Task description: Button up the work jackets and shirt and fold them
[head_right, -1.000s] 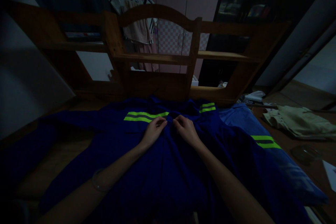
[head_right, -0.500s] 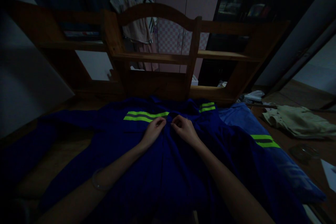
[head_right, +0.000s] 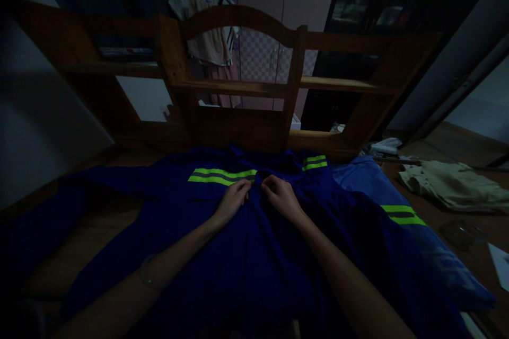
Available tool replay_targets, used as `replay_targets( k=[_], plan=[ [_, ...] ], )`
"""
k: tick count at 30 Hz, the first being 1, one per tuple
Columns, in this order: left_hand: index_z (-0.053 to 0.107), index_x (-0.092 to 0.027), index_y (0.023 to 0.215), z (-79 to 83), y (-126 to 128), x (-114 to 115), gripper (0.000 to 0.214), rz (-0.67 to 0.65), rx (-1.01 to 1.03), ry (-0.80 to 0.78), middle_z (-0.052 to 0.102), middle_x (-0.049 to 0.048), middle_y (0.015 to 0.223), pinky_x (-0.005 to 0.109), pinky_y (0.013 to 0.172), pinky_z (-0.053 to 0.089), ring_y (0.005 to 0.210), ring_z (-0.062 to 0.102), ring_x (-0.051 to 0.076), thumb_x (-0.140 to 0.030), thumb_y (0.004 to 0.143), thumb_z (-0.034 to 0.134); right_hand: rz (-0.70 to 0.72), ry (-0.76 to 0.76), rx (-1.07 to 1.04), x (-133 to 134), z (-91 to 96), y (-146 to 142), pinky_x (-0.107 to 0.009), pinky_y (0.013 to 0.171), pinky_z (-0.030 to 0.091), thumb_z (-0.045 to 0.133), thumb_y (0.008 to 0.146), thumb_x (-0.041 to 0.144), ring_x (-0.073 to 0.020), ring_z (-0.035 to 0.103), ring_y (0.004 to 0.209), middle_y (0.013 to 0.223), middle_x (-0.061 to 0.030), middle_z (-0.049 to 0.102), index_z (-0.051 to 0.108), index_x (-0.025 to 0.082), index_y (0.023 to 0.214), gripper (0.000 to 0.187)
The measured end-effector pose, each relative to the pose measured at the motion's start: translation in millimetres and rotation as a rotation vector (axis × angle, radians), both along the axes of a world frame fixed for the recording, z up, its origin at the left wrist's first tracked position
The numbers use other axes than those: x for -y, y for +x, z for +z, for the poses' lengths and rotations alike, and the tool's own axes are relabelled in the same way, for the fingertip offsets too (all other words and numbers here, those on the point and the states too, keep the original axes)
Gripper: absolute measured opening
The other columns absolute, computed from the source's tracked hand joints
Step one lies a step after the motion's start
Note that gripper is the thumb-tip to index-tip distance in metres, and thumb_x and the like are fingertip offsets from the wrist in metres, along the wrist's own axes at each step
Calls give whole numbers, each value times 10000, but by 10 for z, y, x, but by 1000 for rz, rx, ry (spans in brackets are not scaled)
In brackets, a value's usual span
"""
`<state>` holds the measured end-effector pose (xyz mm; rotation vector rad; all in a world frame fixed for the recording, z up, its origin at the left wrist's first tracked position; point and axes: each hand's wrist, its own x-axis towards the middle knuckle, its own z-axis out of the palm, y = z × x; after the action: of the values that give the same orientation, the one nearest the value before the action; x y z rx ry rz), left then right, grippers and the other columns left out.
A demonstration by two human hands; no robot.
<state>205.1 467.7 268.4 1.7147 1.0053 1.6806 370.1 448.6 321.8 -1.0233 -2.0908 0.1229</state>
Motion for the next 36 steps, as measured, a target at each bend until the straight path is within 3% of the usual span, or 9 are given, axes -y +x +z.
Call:
replay_targets(
  k=[5,10,18,27,36],
  plan=[
    [643,-183,823,-8,8,-13,186,0,-28,32,671,17,754,232,624,449,686,619,148,-352,812,567,4,-3,1,-15,-20,12,-212,536,419,502,881,308,-130,598,586,716,-5,637,602,192,895,153],
    [639,-164,876,-49,18,-69,199,9,-46,60,693,56,856,269,710,484,758,647,173,-345,797,612,10,-3,1,-16,-17,7,-212,531,415,501,879,307,-126,590,570,687,2,625,598,191,887,151],
    [630,-173,866,-45,12,-65,148,1,-29,87,686,46,850,278,733,483,785,647,180,-307,822,582,39,20,-49,4,-31,-5,-209,543,432,488,880,280,-111,590,575,740,15,610,538,213,974,126],
    [628,-178,852,-38,12,-63,120,5,-31,78,684,41,842,285,747,480,781,643,180,-283,818,579,29,-3,-45,40,-17,-21,-215,521,434,494,874,297,-115,596,544,745,31,598,447,237,1163,298],
    [615,-177,821,-15,-10,-60,153,19,-60,48,651,17,747,247,634,453,666,607,147,-323,820,566,3,9,-89,-15,-44,-17,-224,536,441,532,863,365,-126,595,596,762,15,609,495,220,1036,229]
  ],
)
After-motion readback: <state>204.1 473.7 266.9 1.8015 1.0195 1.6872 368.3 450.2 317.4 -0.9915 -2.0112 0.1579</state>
